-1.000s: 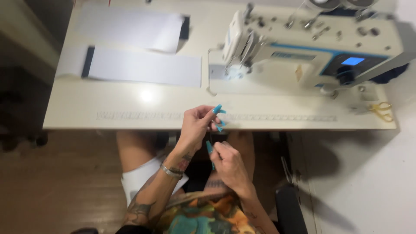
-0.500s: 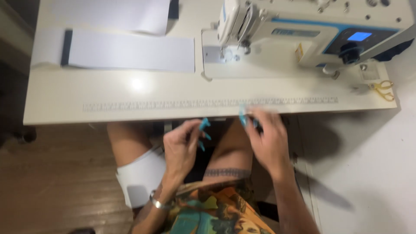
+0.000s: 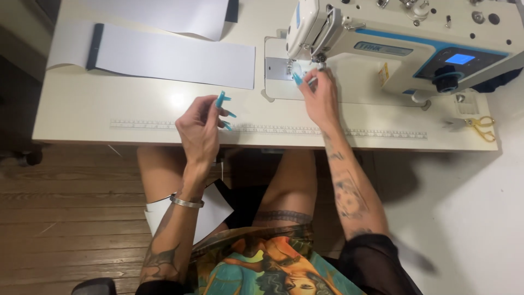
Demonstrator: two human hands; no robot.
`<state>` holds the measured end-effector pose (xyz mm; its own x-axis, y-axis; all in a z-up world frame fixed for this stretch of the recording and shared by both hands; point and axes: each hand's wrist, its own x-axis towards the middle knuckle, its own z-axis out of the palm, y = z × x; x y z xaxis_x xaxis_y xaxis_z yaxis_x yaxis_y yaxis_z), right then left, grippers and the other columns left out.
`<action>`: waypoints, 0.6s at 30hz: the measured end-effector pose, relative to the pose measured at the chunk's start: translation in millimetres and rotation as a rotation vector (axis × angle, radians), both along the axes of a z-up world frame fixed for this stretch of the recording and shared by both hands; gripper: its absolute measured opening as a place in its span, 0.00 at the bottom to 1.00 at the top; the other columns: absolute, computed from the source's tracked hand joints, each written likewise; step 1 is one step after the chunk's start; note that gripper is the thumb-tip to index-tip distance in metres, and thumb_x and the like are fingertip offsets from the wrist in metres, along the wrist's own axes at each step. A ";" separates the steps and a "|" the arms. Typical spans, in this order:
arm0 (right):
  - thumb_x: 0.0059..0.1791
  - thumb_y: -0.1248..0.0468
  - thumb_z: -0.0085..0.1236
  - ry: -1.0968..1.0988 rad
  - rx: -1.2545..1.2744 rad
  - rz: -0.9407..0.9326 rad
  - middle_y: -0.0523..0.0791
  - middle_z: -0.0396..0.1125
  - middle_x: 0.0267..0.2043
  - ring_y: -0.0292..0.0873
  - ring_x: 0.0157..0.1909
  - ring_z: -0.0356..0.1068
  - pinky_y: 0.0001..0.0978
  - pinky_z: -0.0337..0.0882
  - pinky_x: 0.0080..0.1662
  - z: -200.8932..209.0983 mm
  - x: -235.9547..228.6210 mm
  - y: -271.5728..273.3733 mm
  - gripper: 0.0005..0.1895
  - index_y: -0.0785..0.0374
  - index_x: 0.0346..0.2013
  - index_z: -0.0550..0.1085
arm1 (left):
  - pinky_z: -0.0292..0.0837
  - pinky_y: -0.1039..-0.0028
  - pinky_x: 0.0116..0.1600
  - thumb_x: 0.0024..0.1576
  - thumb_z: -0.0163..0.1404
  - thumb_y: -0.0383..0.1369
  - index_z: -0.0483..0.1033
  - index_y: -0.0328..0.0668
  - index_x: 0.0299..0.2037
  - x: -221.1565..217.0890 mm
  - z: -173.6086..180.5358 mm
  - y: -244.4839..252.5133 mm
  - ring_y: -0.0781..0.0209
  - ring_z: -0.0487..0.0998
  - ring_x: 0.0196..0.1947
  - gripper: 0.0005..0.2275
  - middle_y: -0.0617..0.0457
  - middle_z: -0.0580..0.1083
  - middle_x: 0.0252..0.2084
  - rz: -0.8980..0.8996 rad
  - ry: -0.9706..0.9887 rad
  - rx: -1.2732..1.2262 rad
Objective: Folding small strips of material and securing them with plastic clips at a sewing station
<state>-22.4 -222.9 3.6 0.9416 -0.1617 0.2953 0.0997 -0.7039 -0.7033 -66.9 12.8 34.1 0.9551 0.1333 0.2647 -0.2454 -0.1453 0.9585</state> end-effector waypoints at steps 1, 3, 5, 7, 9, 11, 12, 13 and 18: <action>0.46 0.69 0.46 0.013 0.122 0.075 0.49 0.58 0.32 0.46 0.36 0.63 0.36 0.65 0.40 13.1 -9.1 -0.5 0.02 0.65 0.30 0.64 | 0.66 0.82 0.26 0.57 0.43 0.29 0.72 0.35 0.34 5.5 -2.1 -1.3 0.65 0.71 0.17 0.06 0.49 0.72 0.20 -0.001 0.001 -0.017; 0.47 0.69 0.45 0.115 0.170 0.102 0.51 0.60 0.35 0.45 0.34 0.62 0.35 0.65 0.39 30.4 -35.6 -2.3 0.02 0.65 0.30 0.63 | 0.65 0.82 0.25 0.57 0.43 0.29 0.73 0.36 0.34 9.5 -17.7 -0.2 0.65 0.71 0.17 0.06 0.49 0.72 0.20 -0.017 -0.011 0.009; 0.47 0.70 0.44 0.216 0.220 0.125 0.53 0.61 0.37 0.43 0.31 0.61 0.35 0.65 0.37 38.8 -62.1 -6.6 0.03 0.65 0.29 0.62 | 0.65 0.82 0.24 0.57 0.44 0.30 0.73 0.36 0.34 10.1 -24.4 0.6 0.65 0.71 0.16 0.06 0.48 0.72 0.20 -0.038 -0.023 0.034; 0.44 0.74 0.46 0.340 0.408 0.316 0.53 0.64 0.40 0.44 0.43 0.65 0.42 0.61 0.50 39.1 -88.2 -13.4 0.05 0.65 0.30 0.61 | 0.64 0.83 0.23 0.57 0.44 0.30 0.73 0.37 0.34 7.8 -21.9 1.0 0.67 0.70 0.15 0.06 0.49 0.72 0.20 -0.068 0.022 0.053; 0.44 0.72 0.46 0.350 0.423 0.345 0.54 0.65 0.37 0.46 0.40 0.66 0.43 0.63 0.48 36.0 -99.8 -15.3 0.03 0.65 0.29 0.62 | 0.64 0.83 0.22 0.57 0.44 0.30 0.73 0.37 0.34 9.8 -21.9 0.4 0.67 0.70 0.15 0.06 0.49 0.72 0.20 -0.079 0.022 0.060; 0.45 0.70 0.47 0.356 0.438 0.383 0.55 0.67 0.33 0.48 0.38 0.67 0.44 0.64 0.47 33.1 -109.0 -17.7 0.03 0.66 0.28 0.63 | 0.64 0.83 0.22 0.57 0.44 0.29 0.73 0.37 0.34 10.3 -21.9 1.5 0.67 0.70 0.15 0.06 0.49 0.72 0.20 -0.082 0.019 0.070; 0.44 0.69 0.49 0.325 0.421 0.362 0.53 0.68 0.31 0.46 0.35 0.68 0.40 0.66 0.43 31.9 -112.0 -19.8 0.03 0.65 0.29 0.65 | 0.63 0.84 0.22 0.57 0.44 0.29 0.73 0.37 0.34 11.0 -21.8 2.0 0.67 0.70 0.14 0.06 0.50 0.72 0.20 -0.088 0.026 0.064; 0.43 0.68 0.51 0.296 0.405 0.338 0.51 0.69 0.29 0.44 0.33 0.69 0.36 0.69 0.39 31.0 -116.7 -22.4 0.03 0.64 0.30 0.67 | 0.63 0.84 0.22 0.56 0.44 0.30 0.73 0.37 0.33 10.2 -22.0 1.9 0.68 0.69 0.14 0.06 0.50 0.72 0.19 -0.095 0.036 0.056; 0.45 0.58 0.54 -0.005 -0.214 0.020 0.52 0.59 0.45 0.51 0.48 0.59 0.41 0.60 0.46 54.5 -74.9 -2.1 0.19 0.66 0.43 0.63 | 0.63 0.84 0.23 0.57 0.44 0.30 0.72 0.37 0.34 12.8 -21.6 3.8 0.69 0.68 0.14 0.06 0.49 0.72 0.20 -0.086 0.071 -0.067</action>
